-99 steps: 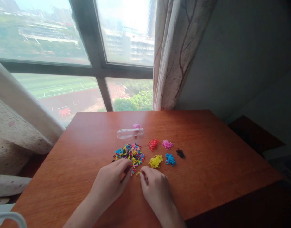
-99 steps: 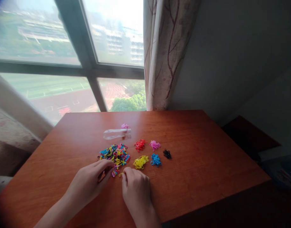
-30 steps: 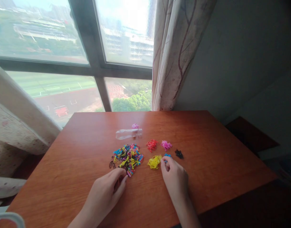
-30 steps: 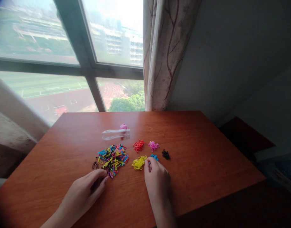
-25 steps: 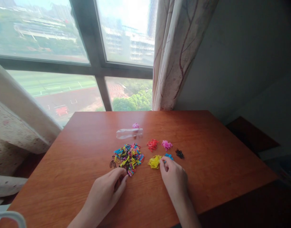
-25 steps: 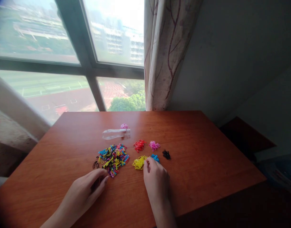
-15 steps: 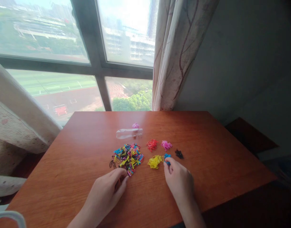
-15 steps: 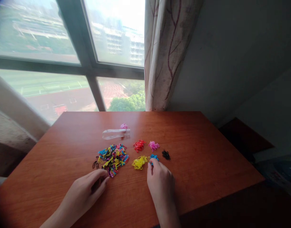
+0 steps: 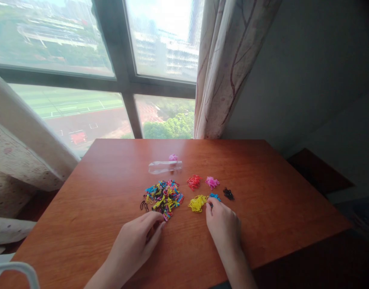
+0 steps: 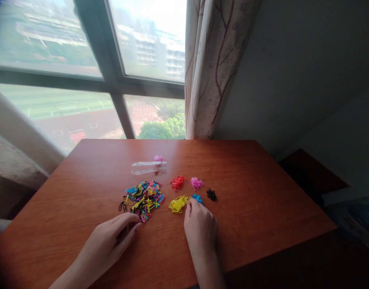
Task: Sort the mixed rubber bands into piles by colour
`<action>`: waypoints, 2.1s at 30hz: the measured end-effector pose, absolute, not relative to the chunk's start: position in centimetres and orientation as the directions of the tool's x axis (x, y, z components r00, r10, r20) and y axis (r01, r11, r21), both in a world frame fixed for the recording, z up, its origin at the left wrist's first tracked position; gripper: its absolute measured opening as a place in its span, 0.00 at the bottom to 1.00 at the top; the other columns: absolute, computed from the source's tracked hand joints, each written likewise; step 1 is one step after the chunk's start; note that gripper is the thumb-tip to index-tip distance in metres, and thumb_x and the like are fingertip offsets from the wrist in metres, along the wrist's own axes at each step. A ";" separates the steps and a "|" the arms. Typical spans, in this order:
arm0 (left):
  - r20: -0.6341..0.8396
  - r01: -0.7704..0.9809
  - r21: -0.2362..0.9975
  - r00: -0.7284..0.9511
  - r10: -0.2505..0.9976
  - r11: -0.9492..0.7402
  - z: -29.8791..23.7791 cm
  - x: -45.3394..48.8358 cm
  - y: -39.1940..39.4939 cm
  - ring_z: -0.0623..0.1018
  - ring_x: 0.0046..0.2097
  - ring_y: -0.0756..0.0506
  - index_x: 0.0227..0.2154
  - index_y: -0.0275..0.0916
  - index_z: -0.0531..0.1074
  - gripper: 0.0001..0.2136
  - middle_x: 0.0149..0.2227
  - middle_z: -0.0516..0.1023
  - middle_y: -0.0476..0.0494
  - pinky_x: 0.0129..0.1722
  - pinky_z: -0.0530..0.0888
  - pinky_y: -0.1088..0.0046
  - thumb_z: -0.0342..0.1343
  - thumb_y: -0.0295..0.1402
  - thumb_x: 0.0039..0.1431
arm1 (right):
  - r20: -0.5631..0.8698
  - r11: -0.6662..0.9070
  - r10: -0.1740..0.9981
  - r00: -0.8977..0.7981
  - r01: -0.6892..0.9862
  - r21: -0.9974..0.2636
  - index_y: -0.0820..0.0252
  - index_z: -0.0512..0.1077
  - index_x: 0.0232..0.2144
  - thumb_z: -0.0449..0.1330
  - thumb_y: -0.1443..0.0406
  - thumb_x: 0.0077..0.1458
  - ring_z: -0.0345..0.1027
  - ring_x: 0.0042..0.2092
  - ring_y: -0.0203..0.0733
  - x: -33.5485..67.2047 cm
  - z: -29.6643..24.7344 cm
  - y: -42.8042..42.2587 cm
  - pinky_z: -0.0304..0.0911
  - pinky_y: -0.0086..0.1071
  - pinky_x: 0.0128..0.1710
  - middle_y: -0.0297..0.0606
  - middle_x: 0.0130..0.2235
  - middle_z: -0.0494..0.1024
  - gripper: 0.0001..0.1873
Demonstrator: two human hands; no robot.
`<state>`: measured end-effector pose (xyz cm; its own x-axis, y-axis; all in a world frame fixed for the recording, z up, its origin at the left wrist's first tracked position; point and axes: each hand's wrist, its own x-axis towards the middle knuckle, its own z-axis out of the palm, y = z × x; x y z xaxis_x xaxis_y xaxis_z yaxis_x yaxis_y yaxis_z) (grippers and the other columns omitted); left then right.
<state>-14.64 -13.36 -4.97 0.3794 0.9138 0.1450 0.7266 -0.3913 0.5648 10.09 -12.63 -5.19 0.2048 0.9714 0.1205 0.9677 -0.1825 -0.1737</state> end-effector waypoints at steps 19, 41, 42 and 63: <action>0.126 0.729 0.561 0.392 0.911 -0.392 -4.8 -14.6 -13.3 0.75 0.28 0.50 0.37 0.43 0.70 0.07 0.29 0.76 0.52 0.29 0.68 0.77 0.47 0.34 0.65 | 0.232 -0.057 0.960 0.157 0.920 -0.387 0.54 0.75 0.31 0.52 0.63 0.60 0.66 0.24 0.37 10.3 -6.0 -13.2 0.44 0.31 0.25 0.32 0.25 0.77 0.11; 0.157 0.838 0.461 0.248 0.956 -0.293 -4.8 -14.8 -13.2 0.79 0.31 0.48 0.38 0.44 0.72 0.07 0.32 0.80 0.51 0.30 0.71 0.76 0.49 0.36 0.63 | 0.237 0.203 0.968 -0.076 0.794 -0.573 0.56 0.73 0.33 0.51 0.69 0.61 0.68 0.28 0.36 5.8 -5.5 -15.0 0.51 0.28 0.30 0.32 0.27 0.76 0.12; 0.154 0.840 0.457 0.250 0.956 -0.293 -4.8 -14.8 -13.1 0.80 0.32 0.48 0.38 0.44 0.72 0.07 0.33 0.81 0.50 0.31 0.71 0.76 0.49 0.36 0.63 | 0.230 0.215 0.968 -0.097 0.796 -0.566 0.56 0.73 0.32 0.51 0.69 0.61 0.68 0.28 0.35 5.3 -5.6 -15.1 0.51 0.28 0.29 0.32 0.26 0.75 0.11; 0.068 0.868 0.404 0.285 0.956 -0.288 -5.0 -14.5 -13.0 0.80 0.37 0.46 0.38 0.46 0.71 0.07 0.37 0.80 0.50 0.34 0.70 0.74 0.48 0.35 0.64 | 0.197 0.236 0.968 -0.153 0.820 -0.521 0.55 0.70 0.32 0.56 0.69 0.59 0.70 0.31 0.37 2.4 -5.8 -14.4 0.48 0.29 0.30 0.31 0.28 0.76 0.05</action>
